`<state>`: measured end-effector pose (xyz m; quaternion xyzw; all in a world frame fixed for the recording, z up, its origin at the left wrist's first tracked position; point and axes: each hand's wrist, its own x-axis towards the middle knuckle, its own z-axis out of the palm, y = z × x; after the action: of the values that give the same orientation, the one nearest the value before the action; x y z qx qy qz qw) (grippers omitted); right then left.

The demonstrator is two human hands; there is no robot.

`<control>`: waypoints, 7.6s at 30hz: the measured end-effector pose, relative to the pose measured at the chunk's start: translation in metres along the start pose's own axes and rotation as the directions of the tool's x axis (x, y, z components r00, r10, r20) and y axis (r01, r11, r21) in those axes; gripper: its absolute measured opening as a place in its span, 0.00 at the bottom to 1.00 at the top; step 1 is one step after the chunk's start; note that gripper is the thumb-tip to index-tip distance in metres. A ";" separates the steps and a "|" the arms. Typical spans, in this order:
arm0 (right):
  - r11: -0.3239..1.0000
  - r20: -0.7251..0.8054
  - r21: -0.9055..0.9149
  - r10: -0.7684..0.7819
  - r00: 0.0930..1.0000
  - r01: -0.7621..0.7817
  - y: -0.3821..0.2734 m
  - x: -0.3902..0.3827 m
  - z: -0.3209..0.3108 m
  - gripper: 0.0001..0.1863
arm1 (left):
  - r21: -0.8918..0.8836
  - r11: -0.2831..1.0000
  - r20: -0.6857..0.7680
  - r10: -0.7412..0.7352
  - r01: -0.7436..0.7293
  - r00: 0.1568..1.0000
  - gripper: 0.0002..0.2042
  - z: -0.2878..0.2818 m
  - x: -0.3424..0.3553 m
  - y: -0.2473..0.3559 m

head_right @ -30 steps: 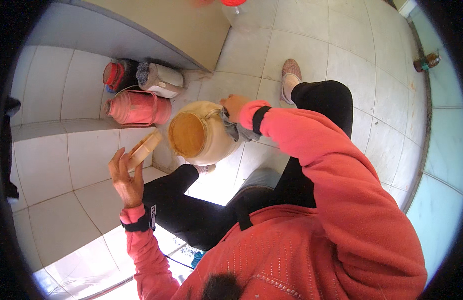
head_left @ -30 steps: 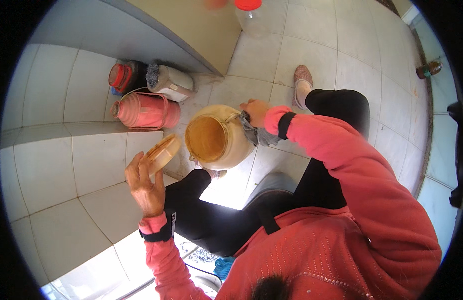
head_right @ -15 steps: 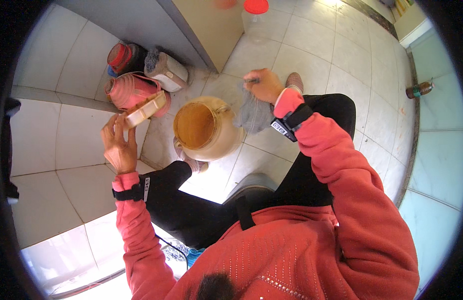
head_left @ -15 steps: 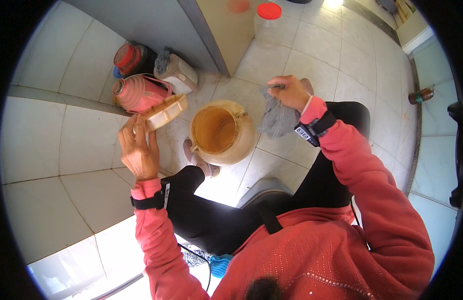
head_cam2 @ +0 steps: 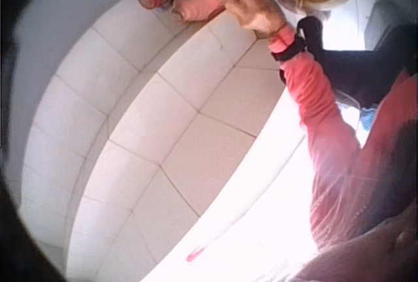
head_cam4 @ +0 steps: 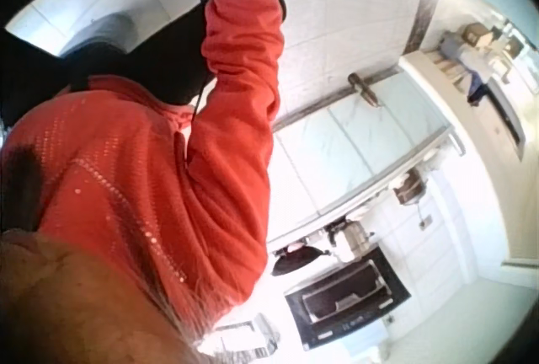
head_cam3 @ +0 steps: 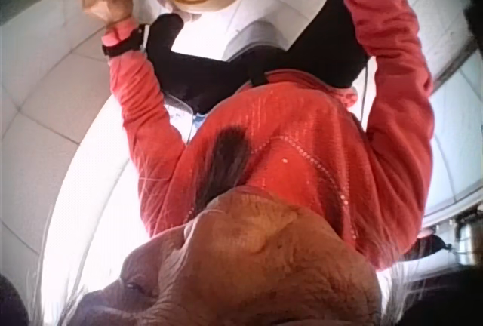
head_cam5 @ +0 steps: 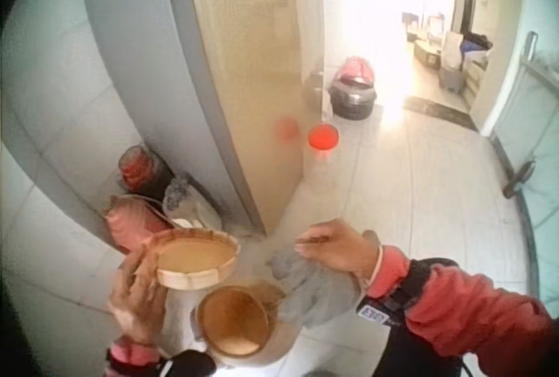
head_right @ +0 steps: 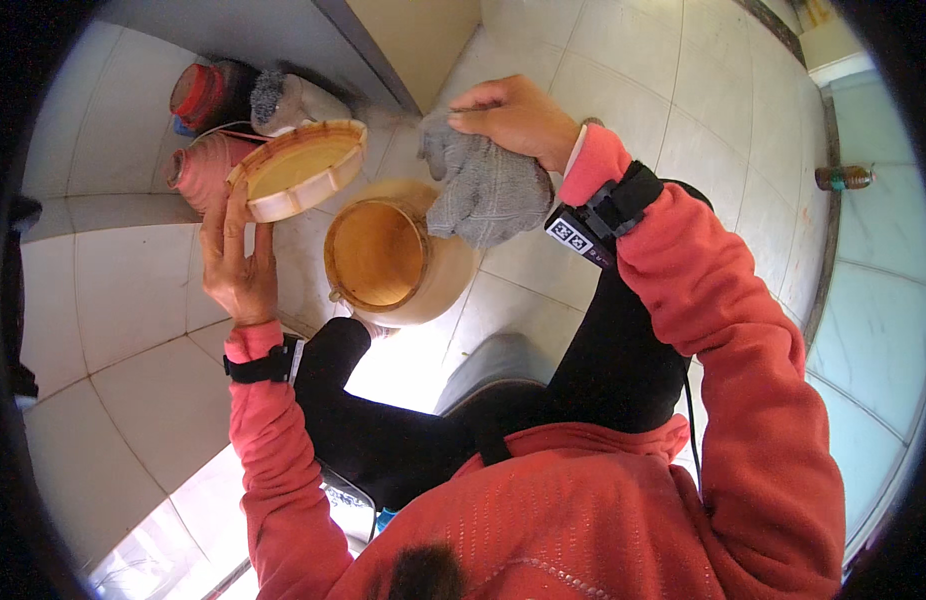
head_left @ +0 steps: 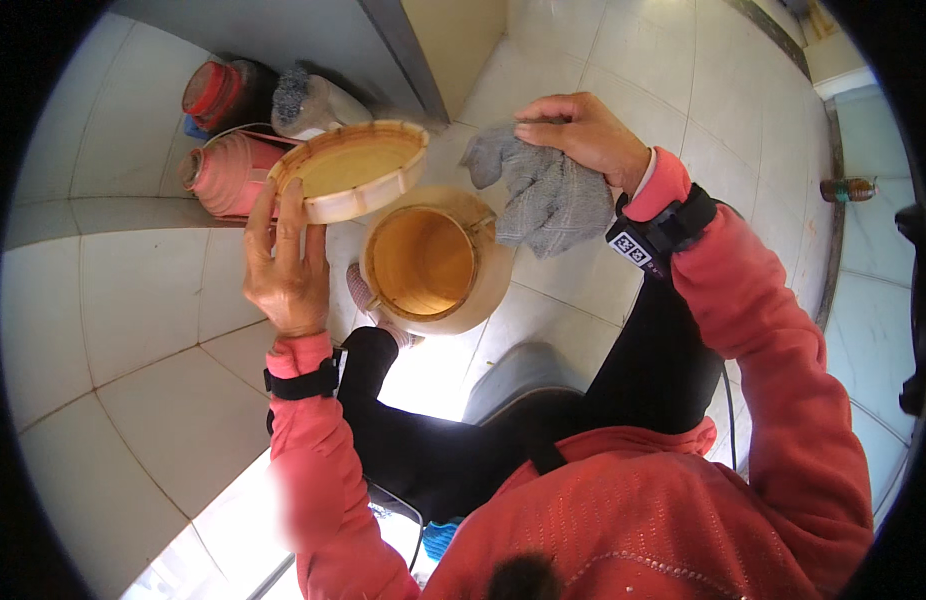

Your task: The person sits on the floor and cleans a large beige plastic container and its lid using a grey cloth. They wipe the inside and outside of the container and the lid, then place the lid back on the container.

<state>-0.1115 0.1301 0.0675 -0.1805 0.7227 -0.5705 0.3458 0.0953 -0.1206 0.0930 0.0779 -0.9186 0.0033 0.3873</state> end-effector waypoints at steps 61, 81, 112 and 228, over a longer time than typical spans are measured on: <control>0.792 0.304 -0.270 -0.470 0.829 0.548 -0.031 -0.010 0.011 0.27 | -0.568 0.056 0.818 -0.074 0.821 0.570 0.15 0.013 -0.005 0.029; 0.782 -0.056 -0.532 -0.414 0.909 0.323 0.041 -0.030 0.032 0.17 | -0.611 -0.122 0.363 -0.921 0.782 0.140 0.16 -0.050 -0.124 -0.062; 0.897 -0.661 -0.428 -0.225 0.716 -0.113 0.109 -0.022 0.018 0.21 | -0.668 -0.406 0.628 -0.757 0.623 0.180 0.11 0.003 -0.107 -0.025; 0.889 0.389 -0.175 -0.332 0.859 0.423 0.026 0.003 0.146 0.21 | -0.341 0.669 0.462 -0.492 0.660 0.738 0.16 0.032 -0.019 0.026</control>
<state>-0.0071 0.0338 0.0255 -0.4605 0.6669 -0.4891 0.3223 0.0815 -0.0948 0.0585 0.2684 -0.8659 -0.3639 0.2140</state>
